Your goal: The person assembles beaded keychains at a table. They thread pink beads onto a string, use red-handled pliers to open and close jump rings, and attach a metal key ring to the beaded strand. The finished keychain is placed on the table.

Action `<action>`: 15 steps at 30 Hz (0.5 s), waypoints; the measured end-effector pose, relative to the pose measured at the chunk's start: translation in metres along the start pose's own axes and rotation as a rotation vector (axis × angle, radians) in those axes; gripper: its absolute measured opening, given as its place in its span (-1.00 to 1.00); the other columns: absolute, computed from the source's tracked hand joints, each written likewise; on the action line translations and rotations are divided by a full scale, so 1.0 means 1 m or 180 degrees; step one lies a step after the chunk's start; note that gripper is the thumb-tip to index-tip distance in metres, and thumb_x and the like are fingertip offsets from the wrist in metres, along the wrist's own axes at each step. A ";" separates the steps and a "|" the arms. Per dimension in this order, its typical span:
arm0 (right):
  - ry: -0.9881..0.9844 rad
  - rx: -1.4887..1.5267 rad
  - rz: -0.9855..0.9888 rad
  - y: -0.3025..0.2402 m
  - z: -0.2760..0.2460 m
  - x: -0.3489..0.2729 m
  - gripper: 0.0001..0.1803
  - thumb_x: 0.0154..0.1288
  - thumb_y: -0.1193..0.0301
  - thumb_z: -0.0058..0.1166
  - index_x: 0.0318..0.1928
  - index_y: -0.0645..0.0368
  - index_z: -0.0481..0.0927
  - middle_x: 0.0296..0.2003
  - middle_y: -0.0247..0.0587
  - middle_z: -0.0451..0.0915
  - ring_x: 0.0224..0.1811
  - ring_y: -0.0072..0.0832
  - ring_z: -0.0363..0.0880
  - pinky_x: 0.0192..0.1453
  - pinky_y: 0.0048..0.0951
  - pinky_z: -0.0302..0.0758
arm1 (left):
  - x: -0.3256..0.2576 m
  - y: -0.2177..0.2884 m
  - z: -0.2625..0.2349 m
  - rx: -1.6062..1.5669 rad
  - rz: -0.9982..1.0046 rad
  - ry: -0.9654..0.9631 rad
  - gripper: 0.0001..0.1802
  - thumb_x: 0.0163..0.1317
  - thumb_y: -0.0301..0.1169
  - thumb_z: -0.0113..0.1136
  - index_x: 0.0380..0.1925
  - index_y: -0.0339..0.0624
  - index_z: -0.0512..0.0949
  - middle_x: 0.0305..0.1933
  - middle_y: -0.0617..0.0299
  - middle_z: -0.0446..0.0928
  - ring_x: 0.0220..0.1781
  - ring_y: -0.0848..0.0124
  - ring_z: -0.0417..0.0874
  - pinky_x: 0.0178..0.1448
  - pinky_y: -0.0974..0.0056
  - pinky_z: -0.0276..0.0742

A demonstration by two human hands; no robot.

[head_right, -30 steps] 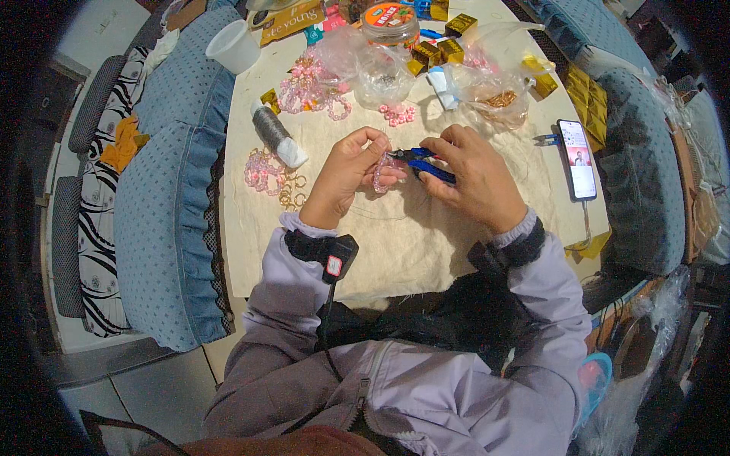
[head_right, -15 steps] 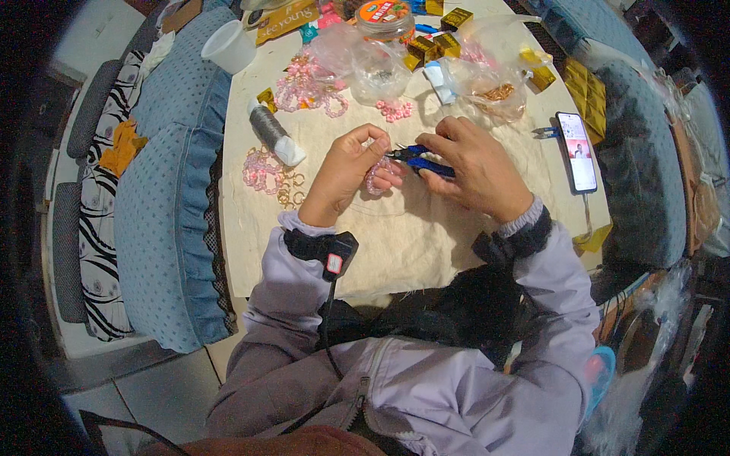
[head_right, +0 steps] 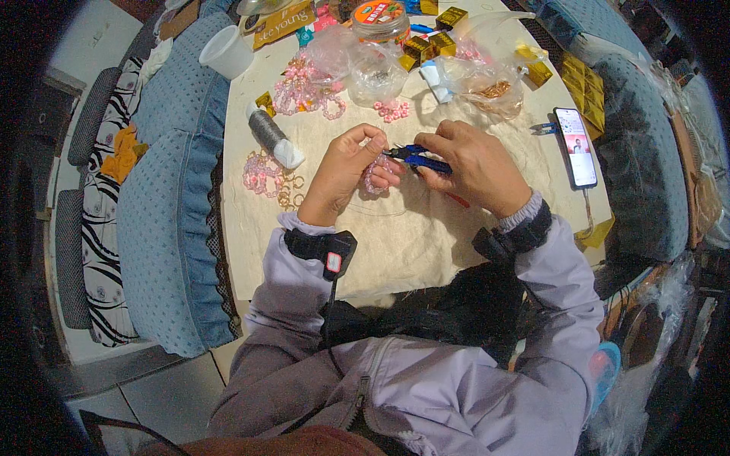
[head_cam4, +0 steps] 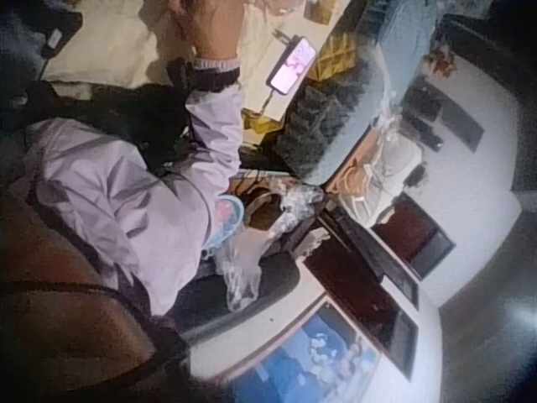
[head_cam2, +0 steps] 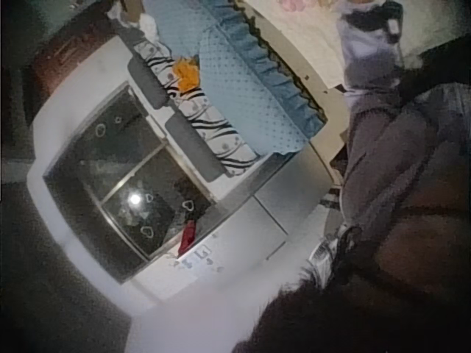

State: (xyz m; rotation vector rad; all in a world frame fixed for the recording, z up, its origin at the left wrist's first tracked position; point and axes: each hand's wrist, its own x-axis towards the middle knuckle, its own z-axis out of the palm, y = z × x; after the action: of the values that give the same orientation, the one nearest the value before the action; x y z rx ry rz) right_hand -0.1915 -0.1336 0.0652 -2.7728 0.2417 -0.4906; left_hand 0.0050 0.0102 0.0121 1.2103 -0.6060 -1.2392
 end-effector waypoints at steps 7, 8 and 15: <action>-0.0019 -0.0030 0.0070 0.001 0.000 0.000 -0.63 0.24 0.20 0.30 0.03 0.02 0.66 -0.22 -0.12 0.61 -0.20 -0.12 0.66 -0.16 -0.19 0.62 | 0.000 -0.001 0.001 -0.0069 0.0153 0.0012 -0.70 0.52 -0.15 0.18 -0.07 -0.15 0.47 -0.30 -0.09 0.74 -0.45 0.37 0.78 -0.46 0.43 0.66; -0.0002 -0.0017 0.0083 0.001 0.000 0.000 -0.62 0.24 0.19 0.30 0.03 0.02 0.66 -0.22 -0.13 0.61 -0.20 -0.12 0.67 -0.16 -0.19 0.62 | 0.000 -0.001 0.001 -0.0019 0.0174 0.0023 -0.70 0.53 -0.15 0.18 -0.06 -0.15 0.48 -0.30 -0.09 0.74 -0.45 0.38 0.78 -0.47 0.45 0.64; 0.0125 -0.0078 0.0077 0.001 0.003 -0.002 -0.60 0.23 0.14 0.31 0.02 0.02 0.68 -0.26 -0.16 0.62 -0.26 -0.14 0.68 -0.22 -0.20 0.62 | -0.001 0.001 0.002 0.0024 0.0263 -0.0012 -0.69 0.53 -0.13 0.17 -0.07 -0.16 0.49 -0.29 -0.10 0.75 -0.49 0.43 0.77 -0.56 0.53 0.51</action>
State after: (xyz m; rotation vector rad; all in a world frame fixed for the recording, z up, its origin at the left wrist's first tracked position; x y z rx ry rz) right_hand -0.1921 -0.1333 0.0616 -2.7826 0.2920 -0.5399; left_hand 0.0038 0.0105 0.0141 1.1778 -0.6578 -1.1709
